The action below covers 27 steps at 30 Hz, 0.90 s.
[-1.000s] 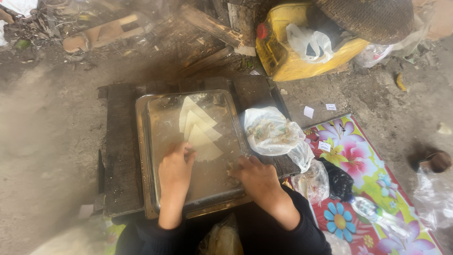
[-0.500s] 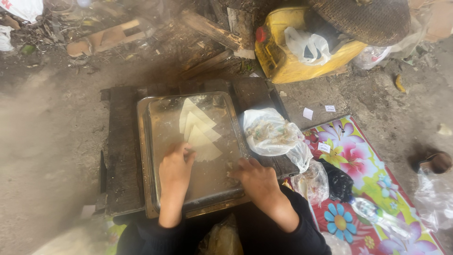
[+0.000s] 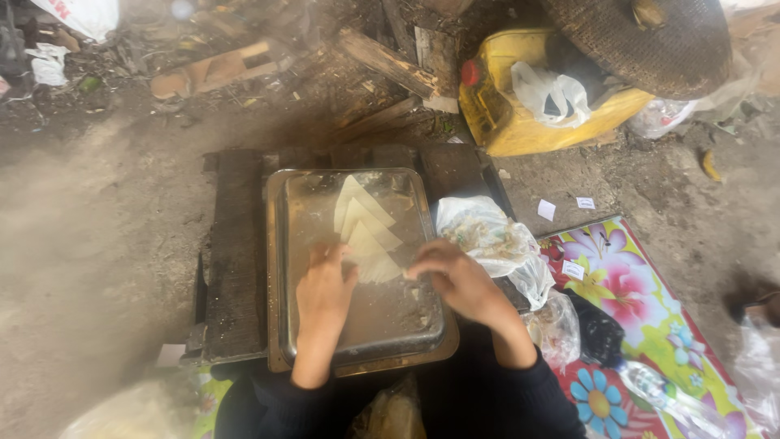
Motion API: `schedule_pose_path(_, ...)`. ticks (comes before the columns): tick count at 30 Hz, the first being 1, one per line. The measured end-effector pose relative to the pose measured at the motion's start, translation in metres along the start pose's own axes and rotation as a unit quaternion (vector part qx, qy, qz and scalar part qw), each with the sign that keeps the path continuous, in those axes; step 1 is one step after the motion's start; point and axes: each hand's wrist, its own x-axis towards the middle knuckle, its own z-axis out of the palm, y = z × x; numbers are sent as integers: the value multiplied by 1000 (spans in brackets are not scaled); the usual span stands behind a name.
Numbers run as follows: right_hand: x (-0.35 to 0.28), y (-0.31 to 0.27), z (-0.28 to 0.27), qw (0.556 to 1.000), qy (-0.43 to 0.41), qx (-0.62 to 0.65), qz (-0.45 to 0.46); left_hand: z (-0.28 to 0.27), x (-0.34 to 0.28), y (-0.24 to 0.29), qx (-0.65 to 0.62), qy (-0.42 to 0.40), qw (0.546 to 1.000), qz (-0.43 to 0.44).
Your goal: The person wraps individual rolls by hand, placing a small amount of filling onto a square wrapper on a tray, rolling it tightly, and setting the finished roll aside in a plastic bag.
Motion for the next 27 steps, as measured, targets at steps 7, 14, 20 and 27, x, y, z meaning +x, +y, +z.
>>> schedule_pose_path(7,63,16,26,1000,8,27,15,-6,-4,8,70,87,990,86)
schedule_pose_path(14,72,4,61,966,-43,-254,13,3,-2,0,106,78,987,97)
schedule_pose_path(20,73,-15,67,811,-38,-583,19,11,-1,-5,155,96,977,110)
schedule_pose_path(27,89,-8,43,908,113,-400,-52,10,-1,-4,151,77,981,95)
